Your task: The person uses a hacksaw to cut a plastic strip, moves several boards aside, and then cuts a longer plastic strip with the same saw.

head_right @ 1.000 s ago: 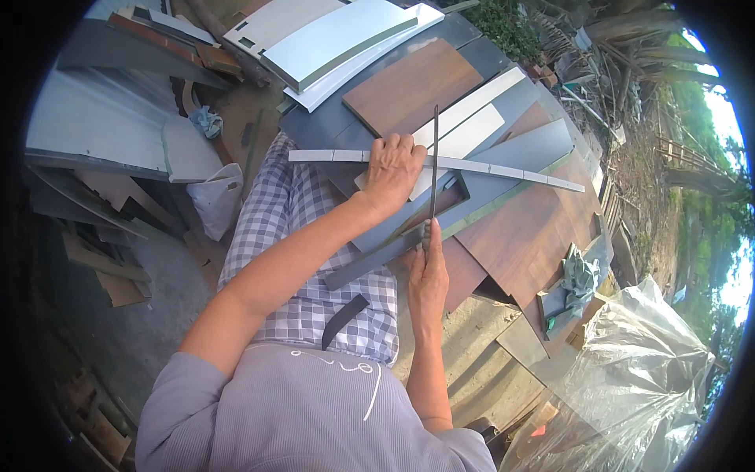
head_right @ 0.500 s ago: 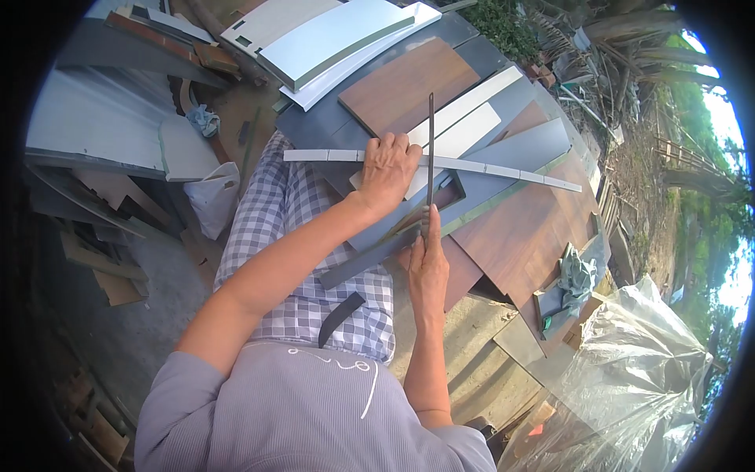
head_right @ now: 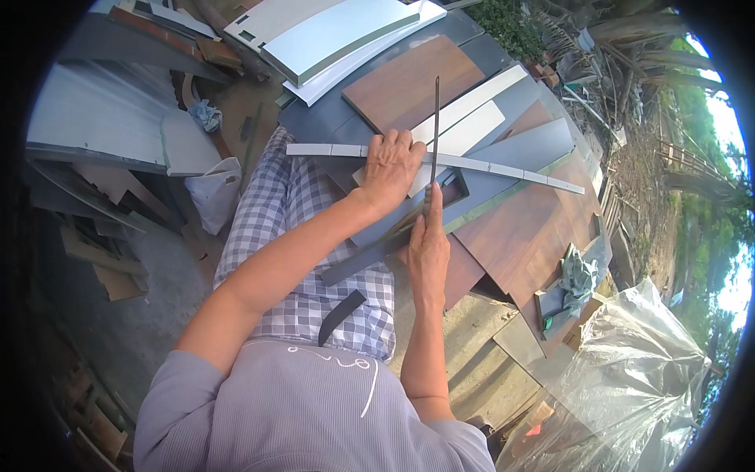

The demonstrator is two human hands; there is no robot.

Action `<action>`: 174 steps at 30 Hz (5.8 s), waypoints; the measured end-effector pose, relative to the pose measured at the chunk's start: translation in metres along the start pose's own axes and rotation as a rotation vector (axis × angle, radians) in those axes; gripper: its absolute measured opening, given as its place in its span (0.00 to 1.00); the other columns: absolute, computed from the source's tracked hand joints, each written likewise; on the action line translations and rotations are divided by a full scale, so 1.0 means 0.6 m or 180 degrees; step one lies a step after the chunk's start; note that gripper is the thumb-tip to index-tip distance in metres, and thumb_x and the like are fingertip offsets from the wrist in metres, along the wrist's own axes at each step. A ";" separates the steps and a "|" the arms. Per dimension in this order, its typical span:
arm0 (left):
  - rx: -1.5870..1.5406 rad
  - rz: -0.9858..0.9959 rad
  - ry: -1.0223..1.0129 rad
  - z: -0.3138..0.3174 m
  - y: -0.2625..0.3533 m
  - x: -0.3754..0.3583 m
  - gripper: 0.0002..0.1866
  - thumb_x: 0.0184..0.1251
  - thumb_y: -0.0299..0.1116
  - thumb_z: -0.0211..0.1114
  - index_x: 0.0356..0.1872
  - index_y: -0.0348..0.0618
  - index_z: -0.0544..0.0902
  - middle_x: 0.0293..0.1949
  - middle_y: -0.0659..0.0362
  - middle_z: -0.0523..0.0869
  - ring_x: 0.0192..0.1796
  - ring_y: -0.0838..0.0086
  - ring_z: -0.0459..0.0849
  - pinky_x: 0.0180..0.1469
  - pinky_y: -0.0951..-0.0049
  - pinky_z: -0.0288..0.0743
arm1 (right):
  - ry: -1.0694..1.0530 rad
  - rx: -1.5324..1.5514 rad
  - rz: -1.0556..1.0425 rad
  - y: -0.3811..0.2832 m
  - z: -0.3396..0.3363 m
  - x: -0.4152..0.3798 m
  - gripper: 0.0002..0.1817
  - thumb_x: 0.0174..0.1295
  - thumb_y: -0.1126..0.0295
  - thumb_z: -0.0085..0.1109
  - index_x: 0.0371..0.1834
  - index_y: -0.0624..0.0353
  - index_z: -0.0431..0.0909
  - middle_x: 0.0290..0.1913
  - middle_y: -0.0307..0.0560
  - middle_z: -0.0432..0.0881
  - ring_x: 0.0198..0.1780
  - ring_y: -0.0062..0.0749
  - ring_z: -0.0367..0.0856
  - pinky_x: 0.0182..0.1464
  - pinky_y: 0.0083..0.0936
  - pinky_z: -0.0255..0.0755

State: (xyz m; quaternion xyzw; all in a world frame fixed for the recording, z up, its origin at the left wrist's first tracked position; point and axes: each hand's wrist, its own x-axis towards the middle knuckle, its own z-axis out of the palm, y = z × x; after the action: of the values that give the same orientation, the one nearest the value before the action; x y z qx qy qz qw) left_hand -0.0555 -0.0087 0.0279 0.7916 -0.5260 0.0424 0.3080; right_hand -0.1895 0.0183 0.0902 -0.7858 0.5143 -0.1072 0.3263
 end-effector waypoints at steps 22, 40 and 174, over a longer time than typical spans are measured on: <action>0.0087 -0.0020 -0.0173 -0.002 0.000 -0.001 0.05 0.59 0.26 0.59 0.35 0.44 0.81 0.38 0.57 0.77 0.47 0.66 0.75 0.46 0.64 0.65 | -0.0015 -0.0032 -0.0188 0.070 0.006 -0.048 0.33 0.73 0.71 0.44 0.79 0.38 0.48 0.35 0.54 0.82 0.29 0.37 0.79 0.36 0.33 0.74; 0.0122 -0.0030 0.0070 -0.030 -0.048 -0.030 0.08 0.57 0.31 0.68 0.38 0.48 0.81 0.37 0.60 0.79 0.43 0.67 0.77 0.52 0.61 0.63 | -0.0108 -0.0124 0.0113 0.058 0.000 -0.102 0.32 0.73 0.73 0.43 0.79 0.42 0.48 0.51 0.61 0.83 0.49 0.55 0.84 0.48 0.42 0.75; 0.0370 -0.0150 0.0071 -0.023 -0.045 -0.032 0.06 0.62 0.31 0.62 0.39 0.47 0.79 0.32 0.59 0.78 0.40 0.67 0.77 0.47 0.63 0.63 | 0.0042 -0.0050 -0.0260 0.061 0.012 -0.056 0.35 0.71 0.74 0.43 0.80 0.37 0.47 0.31 0.51 0.78 0.23 0.29 0.69 0.31 0.27 0.69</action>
State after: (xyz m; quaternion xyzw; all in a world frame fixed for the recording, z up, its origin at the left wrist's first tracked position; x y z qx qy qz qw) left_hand -0.0370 0.0213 0.0195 0.8198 -0.5005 0.0744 0.2682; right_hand -0.2280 0.0413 0.0672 -0.8080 0.4847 -0.1216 0.3122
